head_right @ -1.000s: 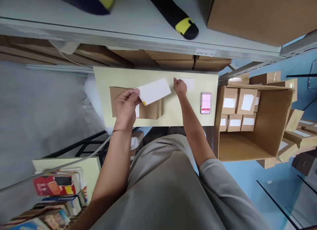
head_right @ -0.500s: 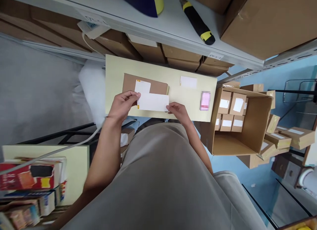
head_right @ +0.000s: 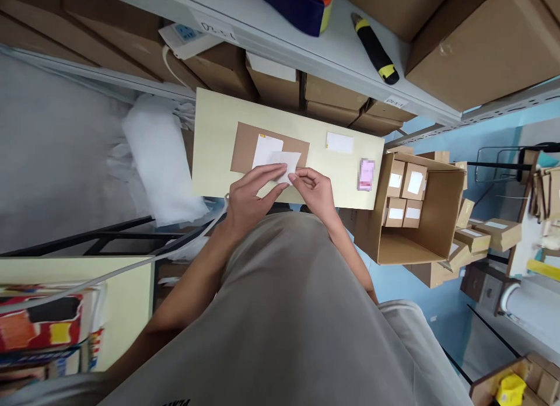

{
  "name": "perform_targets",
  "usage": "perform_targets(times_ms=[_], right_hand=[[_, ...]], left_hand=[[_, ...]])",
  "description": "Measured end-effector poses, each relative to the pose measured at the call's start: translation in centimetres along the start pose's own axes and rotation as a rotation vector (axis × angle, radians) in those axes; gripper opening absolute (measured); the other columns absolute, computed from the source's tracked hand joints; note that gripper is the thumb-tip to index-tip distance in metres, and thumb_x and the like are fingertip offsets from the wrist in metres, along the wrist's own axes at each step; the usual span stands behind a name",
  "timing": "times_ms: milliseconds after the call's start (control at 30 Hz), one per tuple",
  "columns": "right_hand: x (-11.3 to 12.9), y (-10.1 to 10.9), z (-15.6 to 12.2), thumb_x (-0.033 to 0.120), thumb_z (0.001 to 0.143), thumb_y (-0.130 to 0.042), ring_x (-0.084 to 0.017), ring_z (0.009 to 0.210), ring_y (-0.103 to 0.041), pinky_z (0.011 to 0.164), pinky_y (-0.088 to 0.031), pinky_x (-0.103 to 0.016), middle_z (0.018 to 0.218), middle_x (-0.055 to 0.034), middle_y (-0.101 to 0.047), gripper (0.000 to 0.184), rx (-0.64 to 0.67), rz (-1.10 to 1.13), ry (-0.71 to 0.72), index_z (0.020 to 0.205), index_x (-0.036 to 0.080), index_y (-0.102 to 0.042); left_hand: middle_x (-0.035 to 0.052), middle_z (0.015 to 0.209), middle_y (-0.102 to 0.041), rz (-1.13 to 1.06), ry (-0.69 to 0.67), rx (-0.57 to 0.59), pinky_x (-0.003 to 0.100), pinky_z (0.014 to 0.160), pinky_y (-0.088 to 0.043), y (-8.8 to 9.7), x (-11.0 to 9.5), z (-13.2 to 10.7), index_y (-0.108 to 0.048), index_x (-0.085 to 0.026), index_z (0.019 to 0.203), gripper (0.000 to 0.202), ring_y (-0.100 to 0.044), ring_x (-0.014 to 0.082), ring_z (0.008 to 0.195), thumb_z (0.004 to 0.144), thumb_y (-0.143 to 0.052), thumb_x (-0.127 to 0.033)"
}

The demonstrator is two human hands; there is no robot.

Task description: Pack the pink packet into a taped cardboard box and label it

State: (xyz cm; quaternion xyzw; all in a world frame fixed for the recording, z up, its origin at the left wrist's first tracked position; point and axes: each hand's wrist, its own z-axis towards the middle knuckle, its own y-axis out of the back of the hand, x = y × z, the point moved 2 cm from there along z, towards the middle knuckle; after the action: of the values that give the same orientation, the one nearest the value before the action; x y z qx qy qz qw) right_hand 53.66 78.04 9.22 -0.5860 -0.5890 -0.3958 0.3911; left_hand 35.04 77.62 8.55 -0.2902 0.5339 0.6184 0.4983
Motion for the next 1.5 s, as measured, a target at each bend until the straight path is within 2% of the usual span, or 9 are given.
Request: perform_targets(times_ms=[133,267,500,633,900,1100,1233,1400,1500], right_hand=[[1.1,-2.1,-1.1,0.078,0.082,-0.094,-0.026,0.112,-0.083,0.107,-0.070,-0.045,0.118,-0.0054,-0.087,0.057,0.029,0.010,-0.001,0.104,0.026,-0.085],[1.7,-4.0,-1.9,0.074,0.083,-0.095,-0.028,0.121,-0.083,0.113,-0.069,-0.047,0.138,-0.0079,-0.085,0.053,0.060,-0.017,0.011,0.104,0.026,-0.087],[2.1,-7.3,-2.0,0.067,0.087,-0.093,-0.031,0.126,-0.081,0.115,-0.067,-0.052,0.138,-0.0091,-0.084,0.044,0.037,-0.107,-0.019,0.099,0.026,-0.085],[2.2,-9.0,-2.1,0.072,0.089,-0.090,-0.029,0.122,-0.080,0.114,-0.066,-0.051,0.136,-0.0091,-0.082,0.048,0.034,-0.138,-0.007,0.101,0.026,-0.082],[1.9,-12.0,-1.9,0.079,0.099,-0.077,-0.024,0.104,-0.075,0.096,-0.067,-0.042,0.112,-0.0066,-0.074,0.053,0.054,-0.180,0.109,0.105,0.027,-0.077],[1.8,-14.1,-1.8,0.088,0.096,-0.074,-0.024,0.102,-0.079,0.092,-0.067,-0.040,0.111,-0.0067,-0.075,0.062,0.060,-0.215,0.072,0.105,0.027,-0.076],[1.8,-14.9,-1.6,0.089,0.096,-0.074,-0.025,0.102,-0.080,0.089,-0.067,-0.040,0.112,-0.0065,-0.075,0.062,0.053,-0.219,0.043,0.104,0.027,-0.075],[2.0,-15.2,-1.1,0.088,0.095,-0.074,-0.024,0.101,-0.076,0.089,-0.066,-0.040,0.110,-0.0062,-0.076,0.061,0.033,-0.251,0.060,0.104,0.028,-0.077],[2.1,-15.5,-0.8,0.088,0.095,-0.074,-0.025,0.103,-0.075,0.090,-0.066,-0.040,0.112,-0.0064,-0.077,0.060,0.025,-0.286,0.044,0.104,0.028,-0.077]], left_hand=[[0.0081,0.138,-0.084,-0.083,0.023,-0.050,0.047,0.119,-0.065,2.2,0.3,-0.3,-0.086,-0.029,0.133,0.029,-0.081,0.0272,0.129,0.114,-0.073,-0.045],[0.0074,0.137,-0.084,-0.136,0.059,-0.035,0.048,0.121,-0.064,4.5,1.1,-0.5,-0.087,-0.030,0.131,0.030,-0.080,0.0275,0.131,0.113,-0.073,-0.049],[0.0075,0.136,-0.083,-0.235,0.233,0.000,0.051,0.125,-0.061,7.8,1.8,-0.8,-0.090,-0.031,0.123,0.038,-0.077,0.0321,0.135,0.107,-0.075,-0.063],[0.0079,0.135,-0.084,-0.269,0.241,0.018,0.051,0.126,-0.060,9.3,2.4,-0.8,-0.090,-0.031,0.120,0.041,-0.077,0.0324,0.135,0.105,-0.076,-0.067],[0.0095,0.125,-0.086,-0.382,0.266,0.077,0.044,0.113,-0.067,11.0,3.8,-1.4,-0.091,-0.028,0.119,0.049,-0.081,0.0291,0.119,0.103,-0.076,-0.073],[0.0115,0.120,-0.086,-0.483,0.377,0.040,0.041,0.103,-0.070,12.3,4.5,-1.9,-0.090,-0.024,0.113,0.055,-0.083,0.0286,0.112,0.101,-0.076,-0.076],[0.0122,0.116,-0.087,-0.558,0.500,0.012,0.042,0.104,-0.070,12.5,5.5,-2.1,-0.085,-0.022,0.115,0.063,-0.084,0.0292,0.110,0.097,-0.077,-0.081],[0.0126,0.115,-0.087,-0.614,0.490,0.069,0.045,0.105,-0.071,12.8,6.2,-1.7,-0.081,-0.022,0.111,0.064,-0.086,0.0293,0.105,0.081,-0.095,-0.076],[0.0118,0.113,-0.088,-0.600,0.489,0.071,0.045,0.105,-0.072,13.2,6.4,-1.3,-0.080,-0.022,0.106,0.064,-0.086,0.0296,0.104,0.077,-0.098,-0.076]])
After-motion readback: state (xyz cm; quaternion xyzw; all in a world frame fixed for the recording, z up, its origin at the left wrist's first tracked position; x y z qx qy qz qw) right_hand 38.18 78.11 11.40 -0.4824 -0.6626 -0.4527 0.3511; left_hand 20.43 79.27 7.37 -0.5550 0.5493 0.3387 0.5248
